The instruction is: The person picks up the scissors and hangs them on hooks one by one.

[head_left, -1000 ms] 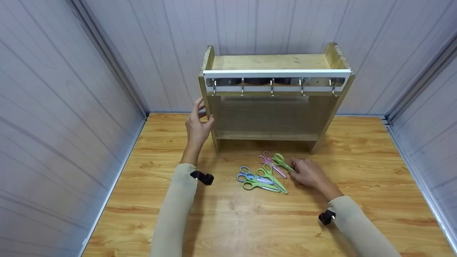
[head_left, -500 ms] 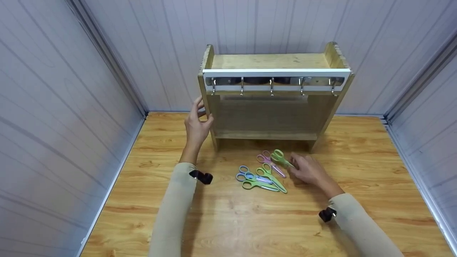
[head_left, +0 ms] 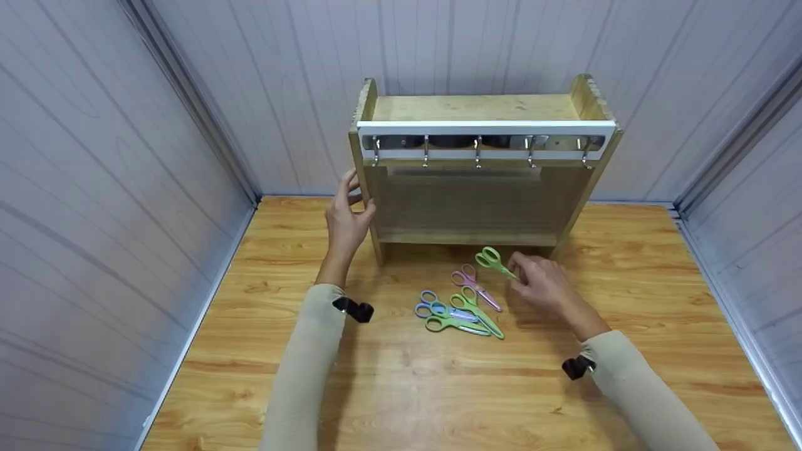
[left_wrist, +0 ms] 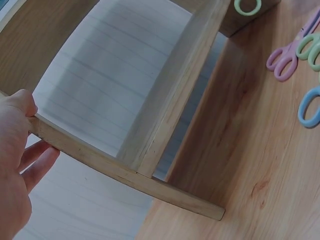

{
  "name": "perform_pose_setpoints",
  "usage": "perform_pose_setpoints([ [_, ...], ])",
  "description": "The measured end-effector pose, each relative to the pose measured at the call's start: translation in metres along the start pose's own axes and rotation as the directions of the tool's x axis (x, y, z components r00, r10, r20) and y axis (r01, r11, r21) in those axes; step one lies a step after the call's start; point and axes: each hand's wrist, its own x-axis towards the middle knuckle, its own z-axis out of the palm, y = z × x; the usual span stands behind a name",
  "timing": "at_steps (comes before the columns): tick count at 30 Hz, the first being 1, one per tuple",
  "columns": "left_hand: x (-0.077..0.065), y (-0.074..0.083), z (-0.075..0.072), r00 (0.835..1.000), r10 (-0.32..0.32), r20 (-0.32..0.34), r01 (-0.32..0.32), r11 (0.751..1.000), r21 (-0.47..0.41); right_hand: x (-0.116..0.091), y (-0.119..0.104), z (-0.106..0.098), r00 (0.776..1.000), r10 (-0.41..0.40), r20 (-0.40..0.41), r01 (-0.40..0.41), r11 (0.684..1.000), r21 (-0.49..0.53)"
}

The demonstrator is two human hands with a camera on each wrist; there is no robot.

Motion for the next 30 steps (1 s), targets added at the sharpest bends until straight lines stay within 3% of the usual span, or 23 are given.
perform_pose_setpoints([
  [12,0.002,-0.004,0.001,1.000,0.013,-0.009,-0.013,1.000,-0.012,0.013,-0.013,-0.021,0.998,-0.038,-0.053,0.037,0.999,-0.023],
  [30,0.001,-0.009,0.004,0.993,0.111,-0.040,-0.110,0.994,0.013,0.022,-0.020,-0.042,0.977,-0.111,-0.184,0.116,0.993,0.019],
])
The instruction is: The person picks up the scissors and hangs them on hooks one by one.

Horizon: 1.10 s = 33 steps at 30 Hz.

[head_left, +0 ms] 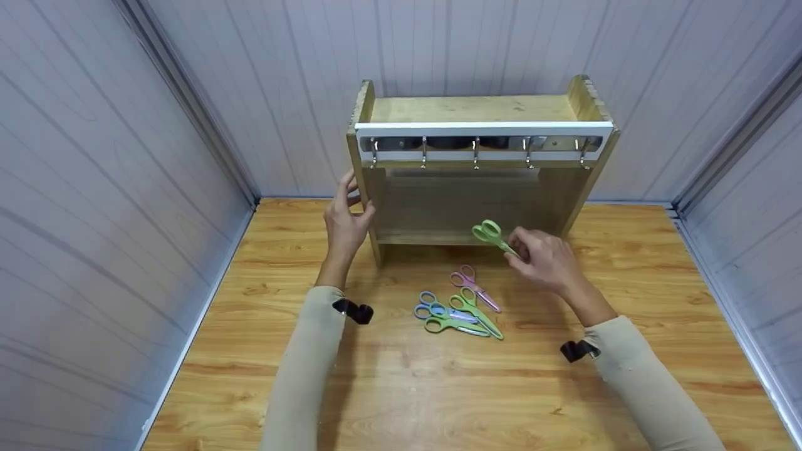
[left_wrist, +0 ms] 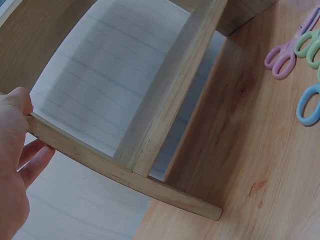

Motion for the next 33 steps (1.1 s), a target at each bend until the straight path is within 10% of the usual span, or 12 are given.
perform_pose_setpoints([
  [33,-0.002,0.003,0.003,0.999,-0.043,-0.003,0.043,0.999,0.016,0.016,0.000,-0.036,0.987,-0.044,-0.157,0.051,0.998,0.042],
])
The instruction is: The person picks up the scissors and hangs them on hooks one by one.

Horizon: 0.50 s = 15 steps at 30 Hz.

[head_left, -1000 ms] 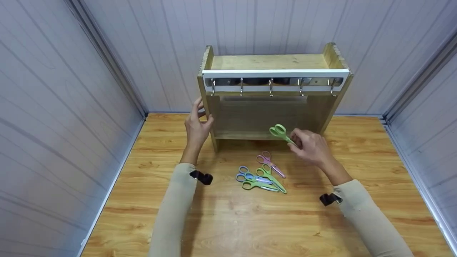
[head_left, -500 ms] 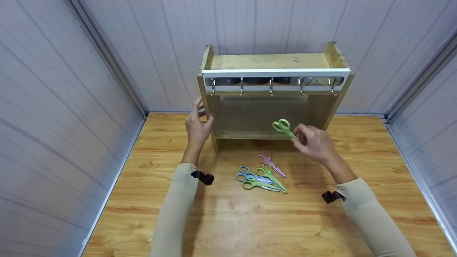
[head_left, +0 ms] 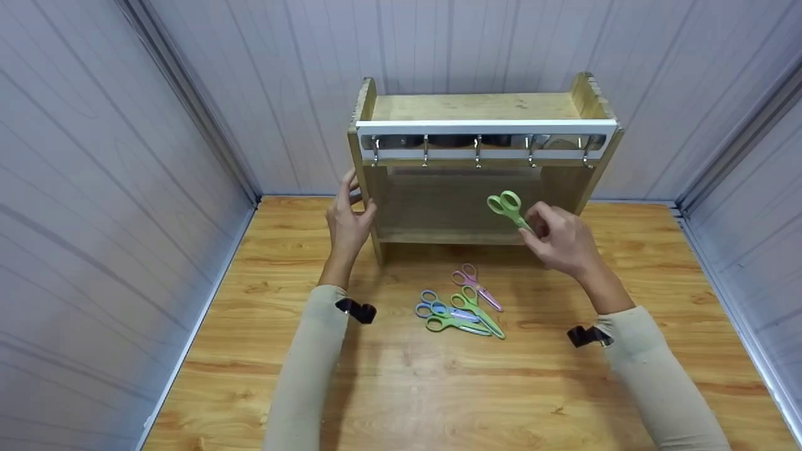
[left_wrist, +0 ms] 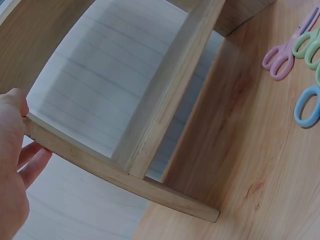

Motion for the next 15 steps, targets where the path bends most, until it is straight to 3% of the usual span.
perform_pose_setpoints([
  [15,0.000,0.000,0.000,1.000,0.008,-0.009,-0.008,1.000,0.011,-0.001,0.003,-0.018,0.996,0.032,-0.079,-0.030,0.999,0.037],
])
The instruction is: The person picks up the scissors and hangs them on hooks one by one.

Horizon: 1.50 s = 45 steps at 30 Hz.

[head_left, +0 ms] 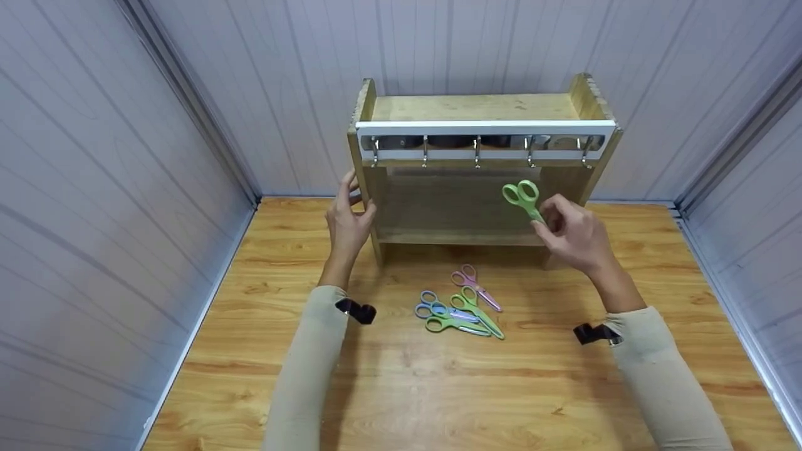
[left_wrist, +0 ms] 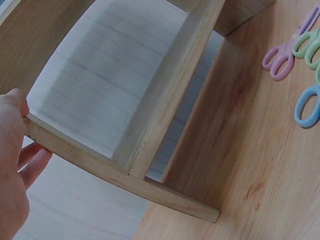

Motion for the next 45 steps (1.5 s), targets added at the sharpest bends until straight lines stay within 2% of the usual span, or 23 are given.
perform_pose_setpoints([
  [11,0.001,0.000,0.000,1.000,0.005,0.008,-0.005,1.000,0.004,0.004,0.004,-0.013,1.000,-0.006,-0.030,0.007,0.998,0.062],
  [16,0.002,0.000,0.001,1.000,0.019,0.001,-0.019,0.999,0.032,0.005,0.006,-0.019,0.999,0.009,-0.048,-0.004,0.996,0.087],
  [27,0.002,0.003,0.001,1.000,0.005,-0.030,-0.004,1.000,0.011,0.005,0.010,-0.027,0.993,0.026,-0.111,-0.014,0.994,0.109],
  [35,0.003,0.002,0.000,1.000,0.023,-0.012,-0.023,1.000,-0.003,0.004,0.012,-0.034,0.987,0.025,-0.157,-0.005,0.992,0.127],
  [45,0.002,0.002,-0.001,1.000,0.006,-0.004,-0.006,1.000,0.008,0.001,0.013,-0.042,0.982,0.037,-0.184,-0.007,0.987,0.160],
])
